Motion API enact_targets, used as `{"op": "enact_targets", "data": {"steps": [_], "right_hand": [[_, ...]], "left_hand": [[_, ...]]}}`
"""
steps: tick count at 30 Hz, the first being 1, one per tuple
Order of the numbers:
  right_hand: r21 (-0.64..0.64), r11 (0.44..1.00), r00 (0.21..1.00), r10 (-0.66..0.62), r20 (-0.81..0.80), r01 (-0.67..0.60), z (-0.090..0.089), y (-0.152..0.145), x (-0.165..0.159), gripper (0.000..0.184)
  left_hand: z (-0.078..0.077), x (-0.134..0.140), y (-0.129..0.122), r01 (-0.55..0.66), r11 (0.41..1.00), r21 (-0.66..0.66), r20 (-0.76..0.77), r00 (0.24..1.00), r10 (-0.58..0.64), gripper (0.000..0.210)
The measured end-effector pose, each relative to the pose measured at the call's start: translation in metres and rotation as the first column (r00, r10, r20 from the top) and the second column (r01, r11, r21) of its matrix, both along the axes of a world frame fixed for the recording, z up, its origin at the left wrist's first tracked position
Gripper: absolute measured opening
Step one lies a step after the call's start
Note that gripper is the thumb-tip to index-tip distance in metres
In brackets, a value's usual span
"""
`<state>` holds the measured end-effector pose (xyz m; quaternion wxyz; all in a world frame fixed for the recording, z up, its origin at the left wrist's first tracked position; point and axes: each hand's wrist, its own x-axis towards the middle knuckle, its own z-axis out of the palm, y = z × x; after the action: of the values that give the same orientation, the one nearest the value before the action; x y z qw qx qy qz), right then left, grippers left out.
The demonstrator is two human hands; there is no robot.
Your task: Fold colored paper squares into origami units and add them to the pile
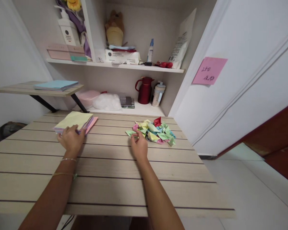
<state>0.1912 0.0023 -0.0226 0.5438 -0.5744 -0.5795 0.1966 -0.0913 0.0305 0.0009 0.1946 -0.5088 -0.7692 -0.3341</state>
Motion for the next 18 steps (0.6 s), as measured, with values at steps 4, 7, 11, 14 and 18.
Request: {"op": "enact_targets", "data": {"steps": [4, 7, 11, 14, 18], "right_hand": [[0.006, 1.0, 1.0, 0.007, 0.009, -0.007, 0.0003, -0.0002, -0.001, 0.036], [0.009, 1.0, 1.0, 0.019, 0.009, -0.019, -0.0011, 0.0005, -0.0015, 0.037], [0.008, 1.0, 1.0, 0.023, 0.015, -0.023, -0.0021, 0.0008, -0.0024, 0.038], [0.01, 0.999, 0.999, 0.038, 0.017, -0.038, -0.0012, -0.0002, -0.0034, 0.036], [0.008, 0.998, 0.998, 0.059, 0.014, -0.059, -0.0004, -0.0014, -0.0047, 0.037]], "left_hand": [[-0.0032, 0.0001, 0.0024, -0.003, 0.998, -0.058, -0.015, 1.0, 0.002, 0.031], [-0.0036, -0.0004, 0.004, -0.026, 0.998, -0.058, 0.012, 1.0, 0.027, 0.031], [-0.0012, -0.001, 0.004, -0.053, 0.998, -0.036, 0.045, 0.998, 0.054, 0.033], [-0.0001, -0.0021, 0.004, -0.09, 0.996, -0.014, 0.091, 0.992, 0.091, 0.033], [-0.0008, -0.0042, 0.0046, -0.113, 0.993, 0.026, 0.207, 0.973, 0.105, 0.033]]}}
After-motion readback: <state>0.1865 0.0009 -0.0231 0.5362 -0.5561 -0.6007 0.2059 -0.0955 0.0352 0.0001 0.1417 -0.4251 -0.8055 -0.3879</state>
